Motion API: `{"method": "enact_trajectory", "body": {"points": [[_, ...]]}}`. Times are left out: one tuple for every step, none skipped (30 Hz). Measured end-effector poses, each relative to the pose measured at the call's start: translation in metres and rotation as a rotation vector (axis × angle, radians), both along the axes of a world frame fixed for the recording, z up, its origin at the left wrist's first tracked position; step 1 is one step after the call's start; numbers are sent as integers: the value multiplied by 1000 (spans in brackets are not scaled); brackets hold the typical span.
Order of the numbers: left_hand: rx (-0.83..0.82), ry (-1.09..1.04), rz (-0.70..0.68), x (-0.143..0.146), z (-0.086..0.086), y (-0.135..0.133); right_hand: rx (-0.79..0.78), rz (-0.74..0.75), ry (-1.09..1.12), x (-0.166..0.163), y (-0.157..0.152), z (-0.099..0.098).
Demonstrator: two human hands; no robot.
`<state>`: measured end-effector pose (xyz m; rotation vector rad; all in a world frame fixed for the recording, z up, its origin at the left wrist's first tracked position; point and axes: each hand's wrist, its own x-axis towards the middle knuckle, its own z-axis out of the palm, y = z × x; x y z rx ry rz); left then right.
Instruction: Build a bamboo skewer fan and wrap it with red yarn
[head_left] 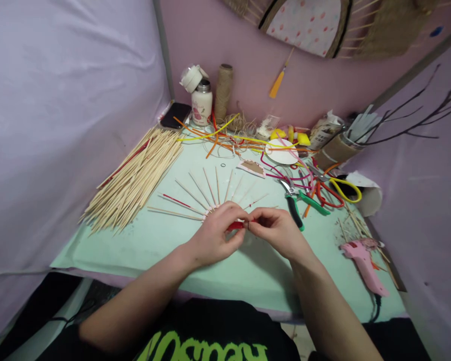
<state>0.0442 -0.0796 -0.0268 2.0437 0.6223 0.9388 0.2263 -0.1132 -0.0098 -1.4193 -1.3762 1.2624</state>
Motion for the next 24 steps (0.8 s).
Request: {"method": "enact_trajectory", "body": {"points": [[-7,9,7,0,0,0,0,-11,14,0,0,-1],[-13,18,14,1,0,0,1,-21,29,0,0,-3],[-17,25,20,1,0,-1,2,-28,41,0,0,-4],[-18,30,23,1,-1,-1,6,-34,53,0,0,-5],[-18,29,25,2,-2,-1,10,-37,62,0,0,-6],[-15,22,27,2,-4,-1,16,-39,67,0,0,-6],[-8,10,31,3,-5,-1,20,-42,69,1,0,-6],[3,-3,36,4,-6,-1,23,-47,67,1,-1,-6],[16,-17,42,4,-8,-1,25,-55,66,0,-1,-5],[31,-30,47,4,-9,-2,25,-65,65,0,-1,-5],[45,-41,55,5,-11,-2,25,-78,67,-2,-1,-4],[55,-50,66,5,-12,-3,25,-93,71,-3,-1,-4],[58,-56,82,6,-13,-4,28,-108,77,-5,-2,-3],[55,-60,104,6,-13,-5,32,-124,83,-6,-2,-3],[49,-65,131,7,-13,-6,37,-138,90,-8,-2,-2],[41,-68,159,7,-13,-7,44,-152,96,-9,-3,-2],[35,-71,183,8,-13,-8,52,-164,99,-11,-3,-2],[36,-78,199,8,-13,-9,63,-175,96,-12,-4,-2],[45,-91,206,9,-12,-9,76,-184,89,-12,-5,-2],[58,-109,208,9,-12,-9,91,-190,77,-13,-6,-2],[71,-126,207,10,-12,-9,105,-191,63,-14,-6,-3],[79,-140,207,10,-11,-9,118,-190,49,-14,-7,-3],[82,-149,210,10,-11,-9,132,-187,36,-15,-8,-4],[79,-151,215,11,-11,-9,146,-185,26,-15,-8,-5]]}}
